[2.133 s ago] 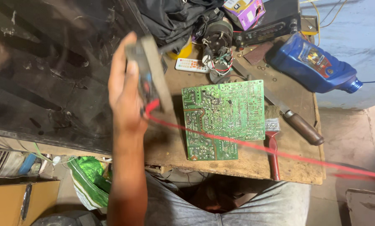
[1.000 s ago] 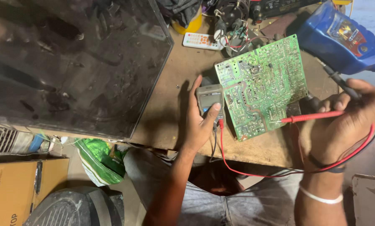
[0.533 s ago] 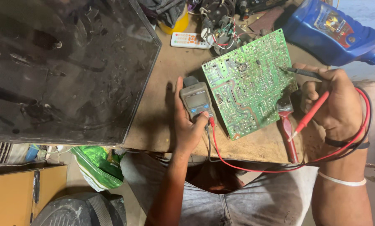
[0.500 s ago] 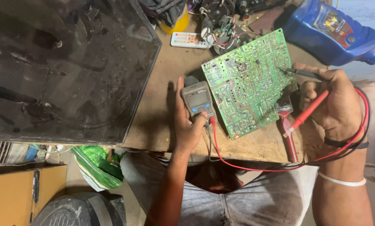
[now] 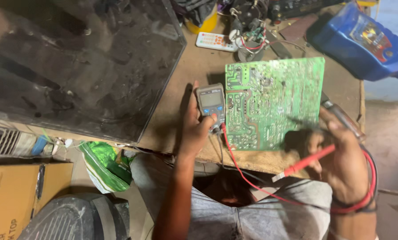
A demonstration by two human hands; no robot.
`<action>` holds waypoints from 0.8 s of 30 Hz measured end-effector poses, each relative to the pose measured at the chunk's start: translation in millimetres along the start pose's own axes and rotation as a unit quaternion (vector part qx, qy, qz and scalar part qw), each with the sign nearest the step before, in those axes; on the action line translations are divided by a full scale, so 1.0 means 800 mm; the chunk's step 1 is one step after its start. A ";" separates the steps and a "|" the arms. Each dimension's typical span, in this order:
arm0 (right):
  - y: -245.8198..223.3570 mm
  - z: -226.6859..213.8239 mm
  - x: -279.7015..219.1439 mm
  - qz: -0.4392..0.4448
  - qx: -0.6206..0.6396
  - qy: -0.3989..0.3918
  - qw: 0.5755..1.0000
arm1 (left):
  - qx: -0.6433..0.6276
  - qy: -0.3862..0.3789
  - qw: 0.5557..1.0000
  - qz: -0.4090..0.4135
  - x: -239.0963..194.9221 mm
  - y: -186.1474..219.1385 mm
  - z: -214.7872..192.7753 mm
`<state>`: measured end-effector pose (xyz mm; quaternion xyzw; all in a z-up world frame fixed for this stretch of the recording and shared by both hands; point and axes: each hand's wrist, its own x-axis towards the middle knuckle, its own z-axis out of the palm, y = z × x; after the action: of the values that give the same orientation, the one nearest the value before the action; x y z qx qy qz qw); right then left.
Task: The person uses a multimeter to test various points on a green circuit board. They hold the red and black probes against different components and traces, reading the multimeter display throughout the process.
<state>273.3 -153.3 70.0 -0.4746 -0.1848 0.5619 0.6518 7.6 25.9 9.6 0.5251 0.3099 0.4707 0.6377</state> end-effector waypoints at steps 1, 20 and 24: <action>0.000 0.004 -0.008 0.009 0.015 -0.012 1.000 | 0.014 -0.010 1.000 -0.015 0.001 0.004 -0.009; 0.029 0.061 0.027 -0.396 -0.483 0.028 0.781 | 0.282 0.028 0.952 0.116 0.001 0.031 0.009; 0.027 0.060 0.026 -0.342 -0.469 0.025 0.814 | 0.247 0.020 0.965 0.080 0.005 0.033 0.010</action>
<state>230.5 -116.8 69.2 -0.6432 -0.5596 0.1359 0.5046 9.0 26.3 37.6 0.6798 0.3867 0.4391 0.4422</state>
